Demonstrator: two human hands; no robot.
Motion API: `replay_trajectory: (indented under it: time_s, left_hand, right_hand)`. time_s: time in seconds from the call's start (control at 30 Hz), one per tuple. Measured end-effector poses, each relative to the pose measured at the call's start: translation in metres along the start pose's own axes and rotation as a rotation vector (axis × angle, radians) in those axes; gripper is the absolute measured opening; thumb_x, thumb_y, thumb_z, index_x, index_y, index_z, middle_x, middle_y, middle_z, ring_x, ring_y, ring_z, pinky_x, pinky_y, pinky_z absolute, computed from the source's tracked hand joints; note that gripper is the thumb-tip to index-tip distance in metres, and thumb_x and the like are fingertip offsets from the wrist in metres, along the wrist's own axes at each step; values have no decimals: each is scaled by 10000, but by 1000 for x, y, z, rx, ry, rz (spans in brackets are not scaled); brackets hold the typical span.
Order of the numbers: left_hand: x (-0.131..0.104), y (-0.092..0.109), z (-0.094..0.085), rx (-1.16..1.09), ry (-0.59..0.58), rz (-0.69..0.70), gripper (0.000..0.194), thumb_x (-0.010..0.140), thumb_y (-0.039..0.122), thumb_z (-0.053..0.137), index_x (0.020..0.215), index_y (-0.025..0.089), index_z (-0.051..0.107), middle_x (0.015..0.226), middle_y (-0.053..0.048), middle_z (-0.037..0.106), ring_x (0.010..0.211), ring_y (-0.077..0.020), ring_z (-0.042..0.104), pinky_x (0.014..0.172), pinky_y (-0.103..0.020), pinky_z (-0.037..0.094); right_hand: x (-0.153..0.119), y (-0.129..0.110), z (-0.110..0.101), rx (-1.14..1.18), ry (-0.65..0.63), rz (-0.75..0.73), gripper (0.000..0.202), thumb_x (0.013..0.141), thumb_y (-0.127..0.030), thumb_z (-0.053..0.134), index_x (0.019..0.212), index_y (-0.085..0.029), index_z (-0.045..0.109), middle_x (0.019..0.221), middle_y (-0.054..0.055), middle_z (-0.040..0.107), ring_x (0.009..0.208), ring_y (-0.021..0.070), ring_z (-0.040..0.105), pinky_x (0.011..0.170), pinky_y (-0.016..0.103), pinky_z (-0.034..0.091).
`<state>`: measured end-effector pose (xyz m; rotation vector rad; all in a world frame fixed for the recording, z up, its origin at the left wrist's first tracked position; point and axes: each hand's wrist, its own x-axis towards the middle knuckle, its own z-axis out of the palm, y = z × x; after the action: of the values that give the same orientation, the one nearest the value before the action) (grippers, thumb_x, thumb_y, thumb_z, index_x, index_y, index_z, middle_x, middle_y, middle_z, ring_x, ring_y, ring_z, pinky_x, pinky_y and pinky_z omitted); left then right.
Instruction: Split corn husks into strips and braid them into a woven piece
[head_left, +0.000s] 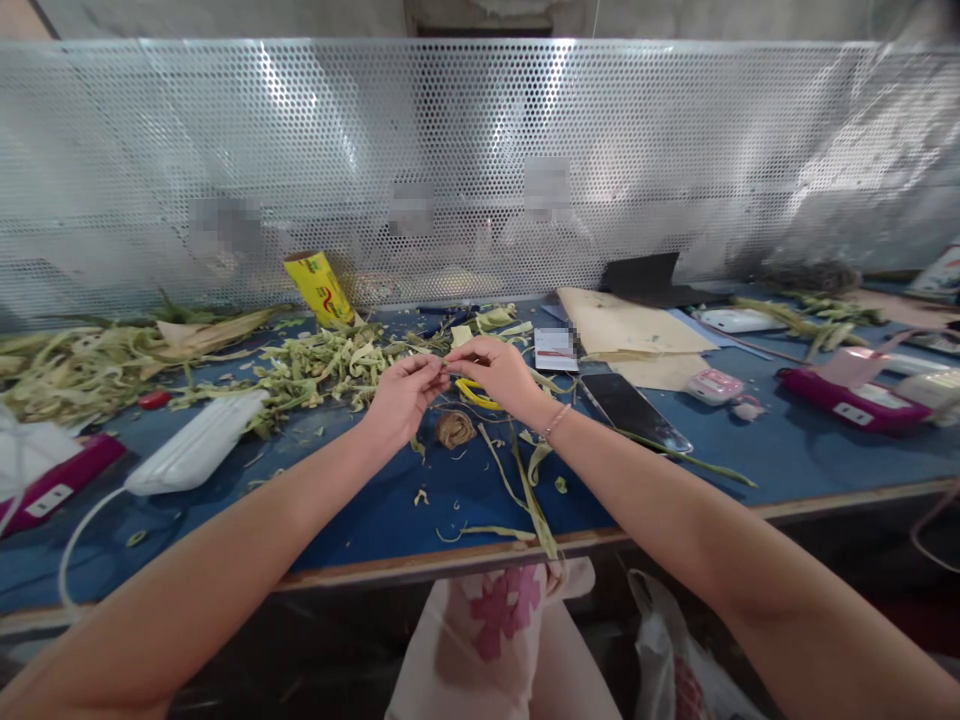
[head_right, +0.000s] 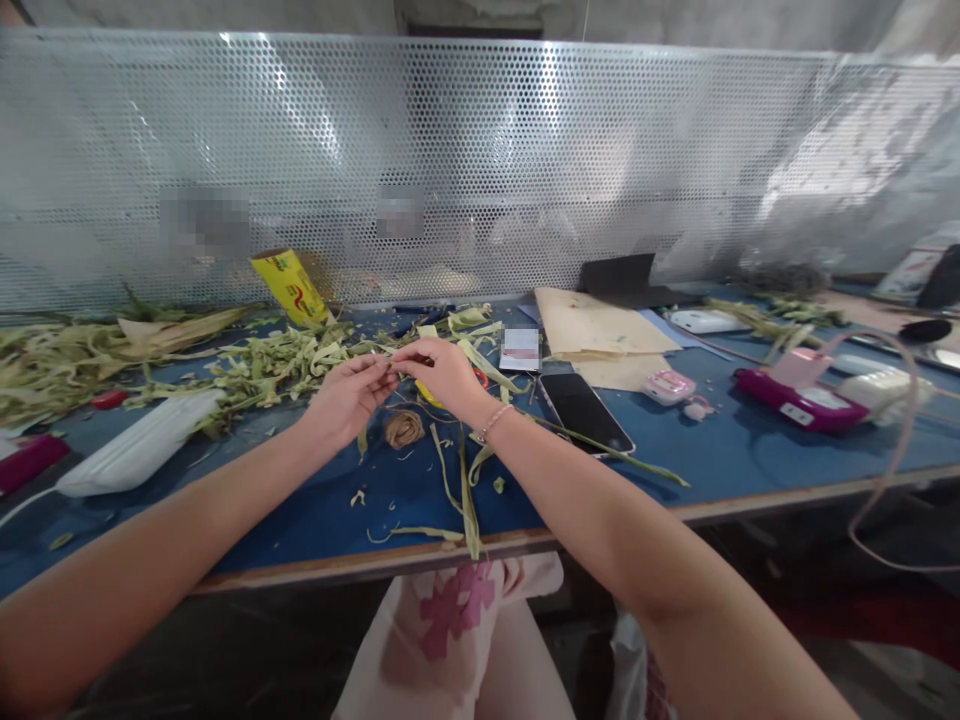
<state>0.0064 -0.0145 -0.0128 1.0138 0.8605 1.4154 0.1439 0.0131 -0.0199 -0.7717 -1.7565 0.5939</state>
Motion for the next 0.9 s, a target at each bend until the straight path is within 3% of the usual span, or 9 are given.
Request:
replay_trajectory:
  time_s: [0.77,0.9]
  left_hand:
    - [-1,2,-1,-3,-98,-58,159,538,181,748,602,113,619,552,-5,616,498,-67,546,561,-206,456]
    - [-1,4,1,-32,-67,-76,110,572,144,718,595,109,617,530,-6,604,502,-68,553,577,-203,469]
  right_hand:
    - [1,0,-2,226,-39,162,132,617,-275,665,672,-158,637,652,1,630,608,98,553,610,244,461]
    - [0,-1,-2,313,-38,191,209,699,-363,591,678,-161,641,637,8,617,612,104,568,571,236,477]
